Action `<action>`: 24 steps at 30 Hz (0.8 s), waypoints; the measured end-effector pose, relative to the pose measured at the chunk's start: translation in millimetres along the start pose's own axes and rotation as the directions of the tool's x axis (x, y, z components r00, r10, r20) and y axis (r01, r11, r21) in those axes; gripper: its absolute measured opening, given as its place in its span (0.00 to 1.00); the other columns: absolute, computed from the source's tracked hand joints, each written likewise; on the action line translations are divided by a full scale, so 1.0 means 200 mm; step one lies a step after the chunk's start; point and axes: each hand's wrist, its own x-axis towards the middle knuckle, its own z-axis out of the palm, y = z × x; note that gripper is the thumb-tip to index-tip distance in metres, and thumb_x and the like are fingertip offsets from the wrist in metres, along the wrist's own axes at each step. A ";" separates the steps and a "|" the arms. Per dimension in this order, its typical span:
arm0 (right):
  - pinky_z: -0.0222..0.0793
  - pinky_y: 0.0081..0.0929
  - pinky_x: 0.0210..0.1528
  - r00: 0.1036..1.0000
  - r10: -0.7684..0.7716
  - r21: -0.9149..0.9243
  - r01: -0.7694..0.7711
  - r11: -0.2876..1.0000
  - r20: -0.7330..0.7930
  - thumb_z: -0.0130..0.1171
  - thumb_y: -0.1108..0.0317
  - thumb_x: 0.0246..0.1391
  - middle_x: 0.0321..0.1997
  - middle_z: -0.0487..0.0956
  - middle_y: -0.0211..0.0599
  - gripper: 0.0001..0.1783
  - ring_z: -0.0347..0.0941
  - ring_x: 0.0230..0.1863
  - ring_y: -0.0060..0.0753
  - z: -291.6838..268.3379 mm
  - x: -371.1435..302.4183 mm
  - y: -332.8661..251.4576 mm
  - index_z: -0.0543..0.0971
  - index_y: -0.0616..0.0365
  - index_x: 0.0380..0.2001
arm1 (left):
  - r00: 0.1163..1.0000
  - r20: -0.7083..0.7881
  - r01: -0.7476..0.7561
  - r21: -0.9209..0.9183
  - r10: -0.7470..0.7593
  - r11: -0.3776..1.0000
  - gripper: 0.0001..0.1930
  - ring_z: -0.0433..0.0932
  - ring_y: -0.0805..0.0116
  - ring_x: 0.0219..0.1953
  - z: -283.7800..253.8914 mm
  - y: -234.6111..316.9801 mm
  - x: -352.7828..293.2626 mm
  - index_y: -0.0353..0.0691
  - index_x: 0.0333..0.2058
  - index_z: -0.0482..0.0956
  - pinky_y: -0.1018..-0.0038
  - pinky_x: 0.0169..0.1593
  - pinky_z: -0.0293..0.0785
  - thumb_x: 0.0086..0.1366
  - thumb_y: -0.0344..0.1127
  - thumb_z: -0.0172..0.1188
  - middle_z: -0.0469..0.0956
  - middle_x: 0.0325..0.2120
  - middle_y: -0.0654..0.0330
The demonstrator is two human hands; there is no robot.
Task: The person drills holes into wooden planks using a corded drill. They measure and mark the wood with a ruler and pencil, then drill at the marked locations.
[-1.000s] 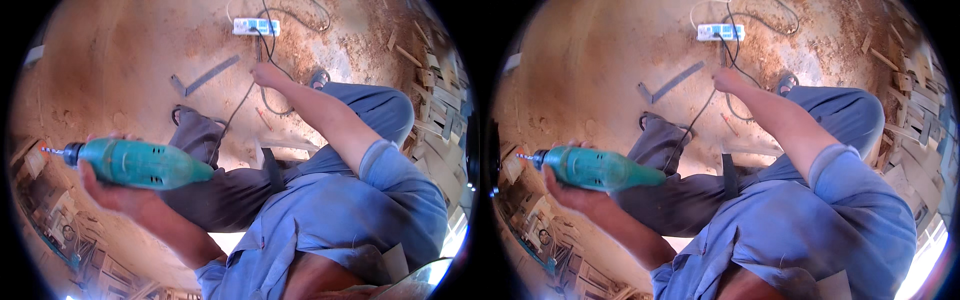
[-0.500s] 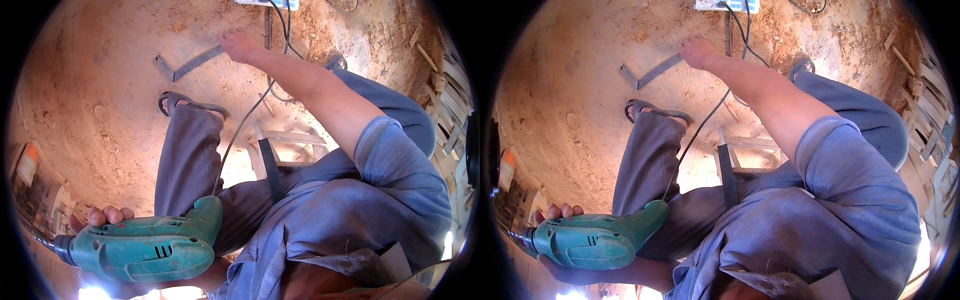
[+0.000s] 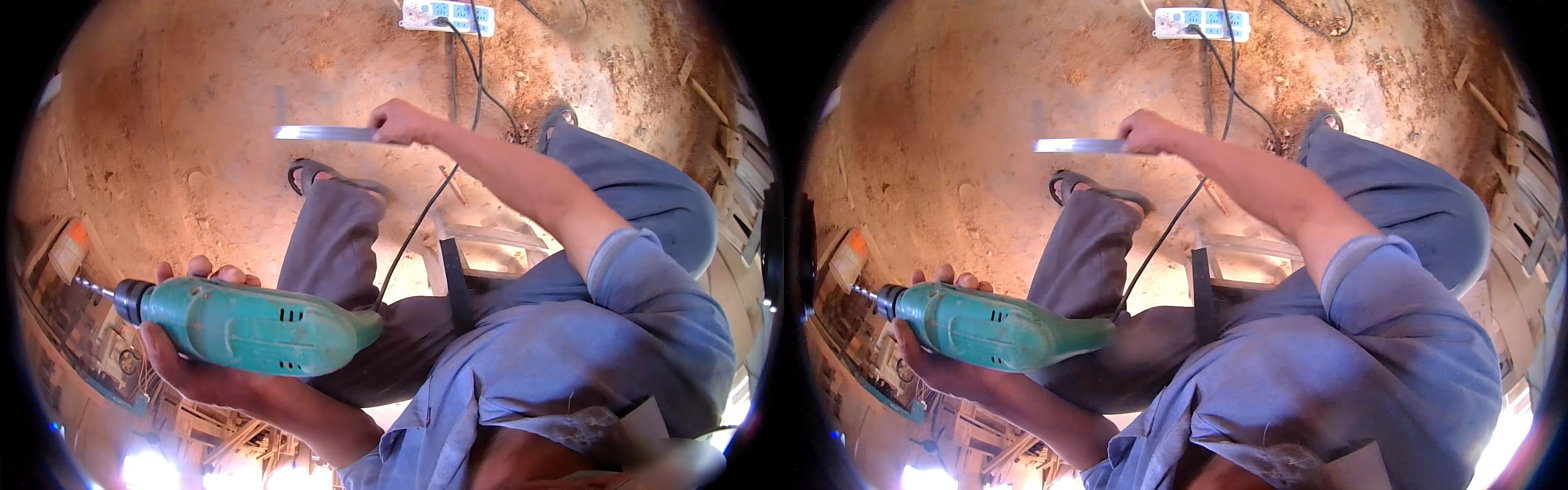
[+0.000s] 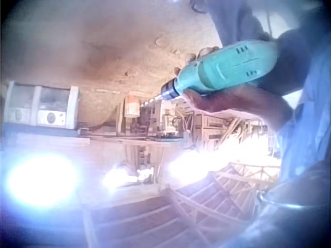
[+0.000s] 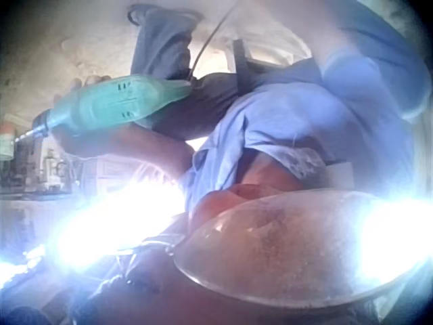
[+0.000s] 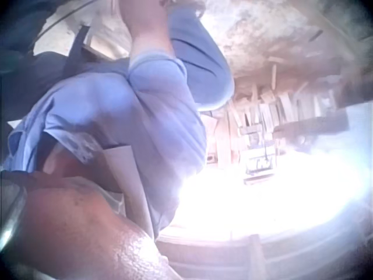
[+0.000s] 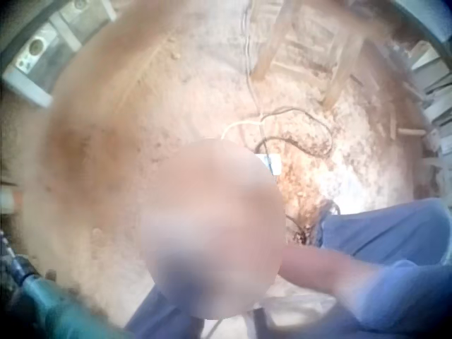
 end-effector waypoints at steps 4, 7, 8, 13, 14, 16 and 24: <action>0.75 0.22 0.38 0.942 -0.307 0.413 0.335 0.847 -0.133 0.68 0.70 0.47 0.33 0.84 0.33 0.15 0.78 0.36 0.19 0.22 -0.33 -0.56 0.86 0.62 0.39 | 0.999 -0.032 -0.015 -0.027 0.014 1.000 0.27 0.80 0.39 0.41 -0.02 -0.03 0.02 0.37 0.58 0.73 0.49 0.43 0.82 0.69 0.51 0.57 0.78 0.45 0.38; 0.74 0.24 0.41 0.911 -0.388 0.636 0.382 0.671 -0.139 0.66 0.75 0.47 0.33 0.85 0.32 0.13 0.79 0.38 0.21 0.34 -0.57 -0.91 0.86 0.62 0.39 | 0.989 -0.111 -0.088 0.055 0.094 0.995 0.23 0.81 0.46 0.45 -0.06 -0.01 0.06 0.37 0.50 0.77 0.45 0.52 0.80 0.66 0.50 0.61 0.82 0.42 0.46; 0.74 0.25 0.42 0.920 -0.373 0.699 0.343 0.627 -0.116 0.66 0.77 0.46 0.32 0.85 0.33 0.13 0.79 0.38 0.22 0.36 -0.64 -0.97 0.86 0.61 0.39 | 0.977 -0.169 -0.118 0.068 0.128 0.991 0.22 0.82 0.47 0.46 -0.05 -0.02 0.07 0.38 0.49 0.77 0.44 0.54 0.79 0.65 0.49 0.62 0.82 0.41 0.47; 0.74 0.27 0.39 0.778 -0.510 0.368 0.625 0.689 -0.366 0.65 0.78 0.44 0.29 0.83 0.37 0.13 0.80 0.37 0.26 0.32 -0.76 -0.95 0.86 0.61 0.37 | 0.978 -0.176 -0.098 0.094 0.113 0.991 0.27 0.82 0.48 0.45 0.02 -0.05 0.05 0.35 0.54 0.73 0.48 0.54 0.80 0.64 0.48 0.64 0.80 0.45 0.44; 0.74 0.27 0.39 0.746 -0.542 0.299 0.657 0.692 -0.386 0.65 0.79 0.44 0.29 0.83 0.38 0.12 0.80 0.36 0.27 0.32 -0.78 -0.93 0.86 0.61 0.36 | 0.990 -0.120 -0.066 0.117 0.080 0.991 0.27 0.82 0.49 0.44 0.05 -0.05 0.03 0.34 0.54 0.72 0.51 0.53 0.81 0.64 0.48 0.64 0.80 0.46 0.44; 0.74 0.28 0.38 0.745 -0.564 0.265 0.659 0.704 -0.356 0.65 0.75 0.48 0.30 0.83 0.36 0.09 0.80 0.36 0.28 0.30 -0.81 -0.89 0.86 0.61 0.35 | 0.996 -0.082 -0.032 0.142 0.044 0.989 0.28 0.82 0.50 0.44 0.05 -0.09 0.00 0.32 0.54 0.72 0.54 0.53 0.81 0.64 0.48 0.64 0.80 0.47 0.43; 0.81 0.30 0.31 0.953 0.217 0.622 -0.302 0.722 0.211 0.63 0.56 0.62 0.31 0.85 0.42 0.20 0.82 0.28 0.35 -0.04 -0.65 0.29 0.86 0.66 0.37 | 0.972 -0.206 -0.092 0.122 0.116 0.988 0.25 0.81 0.48 0.47 0.04 -0.04 0.05 0.30 0.50 0.77 0.52 0.56 0.78 0.65 0.47 0.63 0.81 0.45 0.39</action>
